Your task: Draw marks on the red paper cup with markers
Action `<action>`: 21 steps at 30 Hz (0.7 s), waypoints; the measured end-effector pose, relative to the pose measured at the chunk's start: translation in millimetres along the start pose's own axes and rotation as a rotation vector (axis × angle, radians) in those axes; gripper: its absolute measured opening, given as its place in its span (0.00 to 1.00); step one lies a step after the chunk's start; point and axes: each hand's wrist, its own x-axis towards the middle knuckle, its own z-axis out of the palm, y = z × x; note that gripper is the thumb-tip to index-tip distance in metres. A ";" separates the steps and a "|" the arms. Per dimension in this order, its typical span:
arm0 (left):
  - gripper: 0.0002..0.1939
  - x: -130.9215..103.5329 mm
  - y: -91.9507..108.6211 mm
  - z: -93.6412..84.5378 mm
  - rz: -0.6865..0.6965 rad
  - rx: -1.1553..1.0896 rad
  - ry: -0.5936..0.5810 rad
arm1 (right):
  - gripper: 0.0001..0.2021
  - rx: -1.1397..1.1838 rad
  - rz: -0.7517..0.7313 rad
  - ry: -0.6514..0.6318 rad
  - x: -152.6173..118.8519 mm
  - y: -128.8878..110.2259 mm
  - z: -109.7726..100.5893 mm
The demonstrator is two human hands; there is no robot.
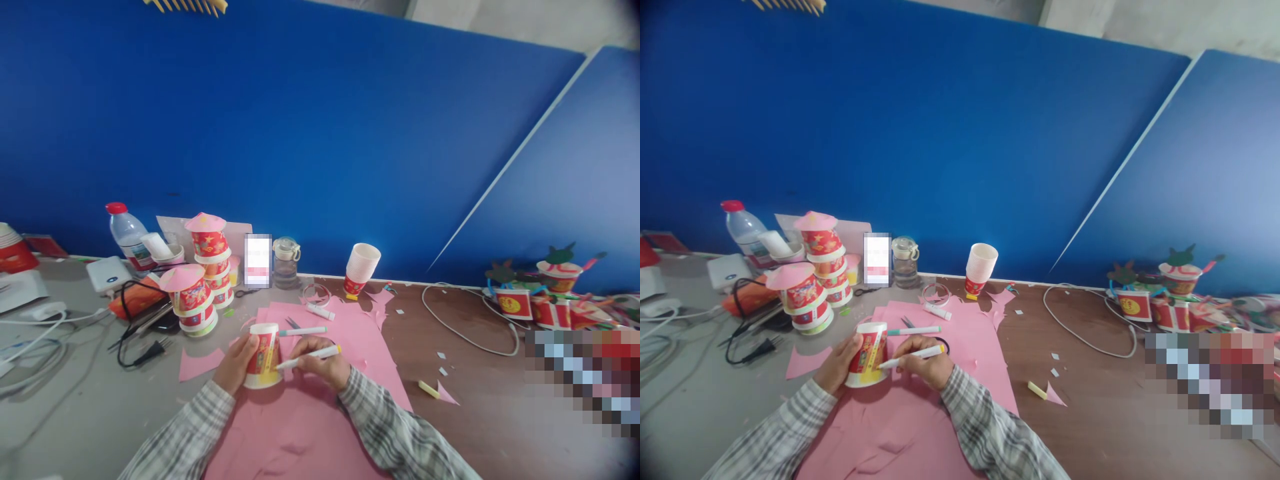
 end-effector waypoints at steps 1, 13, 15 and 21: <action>0.35 0.3 -0.7 -0.4 0.025 -0.002 -0.007 | 0.05 -0.007 0.007 -0.012 -0.3 0.1 0.7; 0.34 -1.3 5.6 0.2 0.138 0.032 0.009 | 0.05 -0.049 -0.001 -0.012 -4.1 -2.9 9.2; 0.34 -1.8 7.1 0.4 0.140 0.038 0.011 | 0.04 -0.051 -0.007 -0.004 -4.8 -4.1 11.0; 0.32 -2.1 4.8 0.9 0.166 0.051 0.004 | 0.04 -0.075 -0.011 -0.009 -5.1 -8.4 13.3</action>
